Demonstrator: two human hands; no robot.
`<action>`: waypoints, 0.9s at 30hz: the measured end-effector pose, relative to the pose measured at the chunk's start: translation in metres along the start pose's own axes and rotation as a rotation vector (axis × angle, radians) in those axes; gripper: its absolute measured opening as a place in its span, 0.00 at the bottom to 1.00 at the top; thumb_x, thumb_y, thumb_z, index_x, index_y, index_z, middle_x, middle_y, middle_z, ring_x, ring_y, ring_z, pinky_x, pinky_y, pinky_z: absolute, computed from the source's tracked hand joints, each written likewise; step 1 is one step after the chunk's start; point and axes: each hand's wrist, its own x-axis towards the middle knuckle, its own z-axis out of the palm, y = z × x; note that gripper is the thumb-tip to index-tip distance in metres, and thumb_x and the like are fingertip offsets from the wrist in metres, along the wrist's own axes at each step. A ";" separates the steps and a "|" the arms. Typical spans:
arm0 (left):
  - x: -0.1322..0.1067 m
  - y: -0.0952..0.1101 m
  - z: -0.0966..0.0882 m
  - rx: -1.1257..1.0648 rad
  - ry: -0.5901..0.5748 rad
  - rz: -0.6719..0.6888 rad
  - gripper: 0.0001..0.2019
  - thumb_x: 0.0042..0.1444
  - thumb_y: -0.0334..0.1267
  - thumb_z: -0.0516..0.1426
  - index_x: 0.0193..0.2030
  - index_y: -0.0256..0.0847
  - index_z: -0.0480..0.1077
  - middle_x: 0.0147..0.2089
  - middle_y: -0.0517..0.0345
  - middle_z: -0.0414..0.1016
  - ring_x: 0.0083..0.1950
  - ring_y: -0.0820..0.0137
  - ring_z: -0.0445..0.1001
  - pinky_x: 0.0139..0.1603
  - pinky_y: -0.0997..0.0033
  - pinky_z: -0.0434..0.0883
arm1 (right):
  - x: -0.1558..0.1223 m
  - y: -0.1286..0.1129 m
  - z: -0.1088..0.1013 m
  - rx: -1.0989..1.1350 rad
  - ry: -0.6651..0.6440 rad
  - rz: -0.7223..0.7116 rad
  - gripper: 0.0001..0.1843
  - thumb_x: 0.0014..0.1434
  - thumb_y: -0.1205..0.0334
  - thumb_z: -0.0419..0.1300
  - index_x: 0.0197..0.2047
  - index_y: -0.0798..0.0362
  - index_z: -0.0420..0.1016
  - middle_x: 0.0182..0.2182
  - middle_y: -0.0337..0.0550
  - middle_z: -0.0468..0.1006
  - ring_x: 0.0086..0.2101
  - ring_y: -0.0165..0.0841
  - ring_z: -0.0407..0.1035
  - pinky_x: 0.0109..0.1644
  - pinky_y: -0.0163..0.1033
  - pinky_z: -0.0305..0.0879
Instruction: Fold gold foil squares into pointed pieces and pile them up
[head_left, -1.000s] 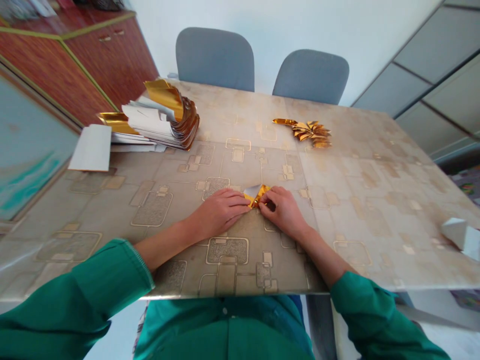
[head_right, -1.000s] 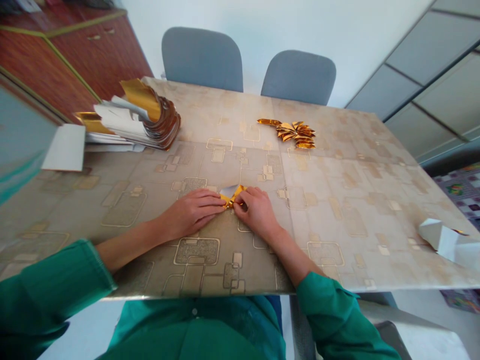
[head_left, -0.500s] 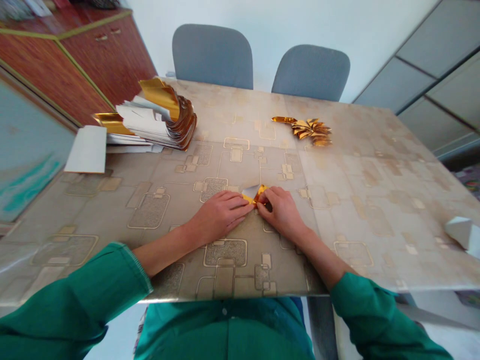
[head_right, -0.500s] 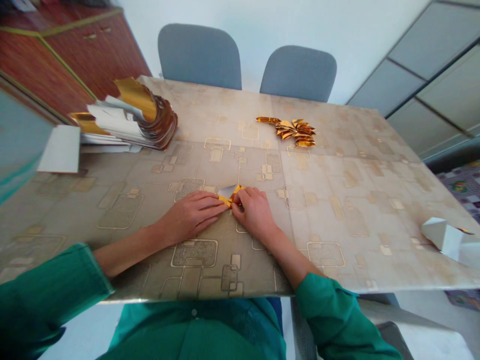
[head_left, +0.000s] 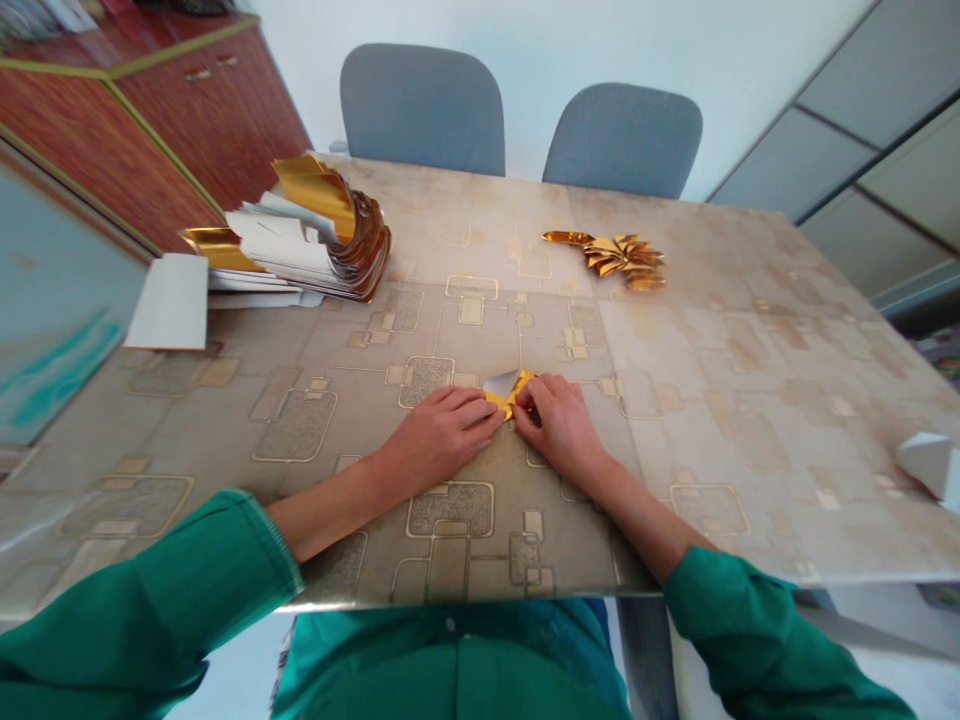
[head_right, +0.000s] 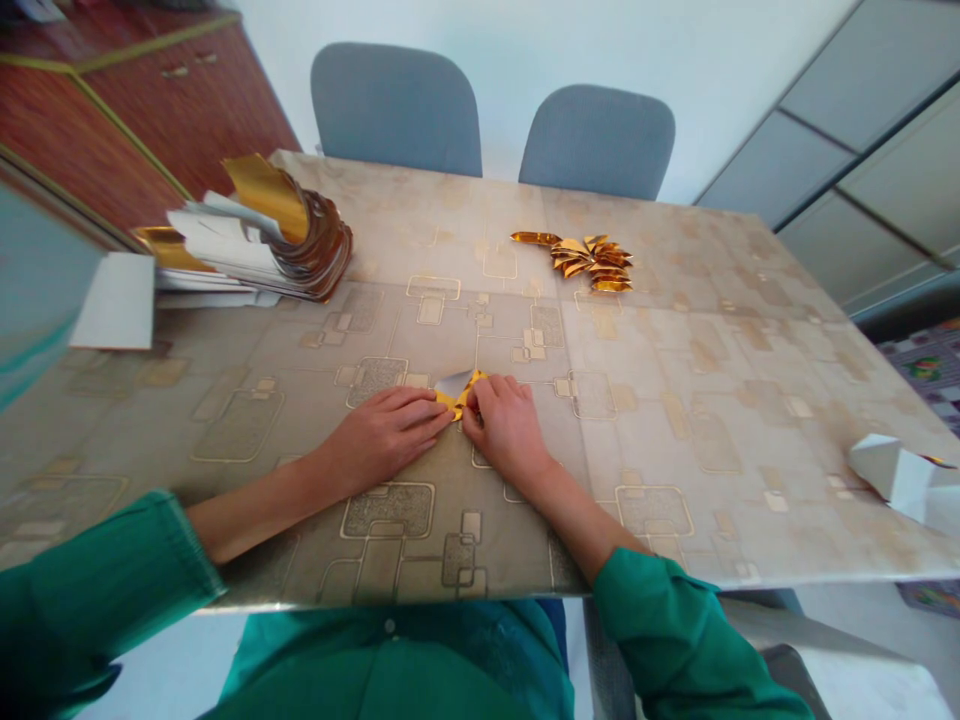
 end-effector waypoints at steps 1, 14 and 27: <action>0.000 0.000 -0.001 0.005 -0.010 0.000 0.11 0.69 0.36 0.52 0.52 0.37 0.72 0.47 0.53 0.77 0.54 0.62 0.72 0.54 0.61 0.71 | 0.000 0.001 0.001 0.011 -0.002 -0.002 0.04 0.60 0.66 0.57 0.33 0.51 0.65 0.33 0.42 0.74 0.36 0.37 0.65 0.39 0.40 0.52; -0.004 0.008 -0.007 0.027 -0.173 -0.024 0.24 0.63 0.46 0.59 0.62 0.37 0.65 0.57 0.47 0.72 0.61 0.56 0.67 0.60 0.57 0.65 | 0.001 0.007 0.005 0.014 0.004 -0.035 0.04 0.62 0.67 0.54 0.35 0.50 0.65 0.34 0.44 0.75 0.37 0.38 0.66 0.38 0.40 0.51; 0.001 0.008 -0.009 0.108 -0.188 0.009 0.21 0.64 0.47 0.58 0.60 0.37 0.68 0.64 0.49 0.70 0.60 0.57 0.68 0.56 0.60 0.66 | -0.010 0.017 -0.012 -0.079 -0.049 -0.268 0.10 0.68 0.63 0.54 0.47 0.48 0.77 0.39 0.46 0.75 0.39 0.37 0.64 0.44 0.41 0.59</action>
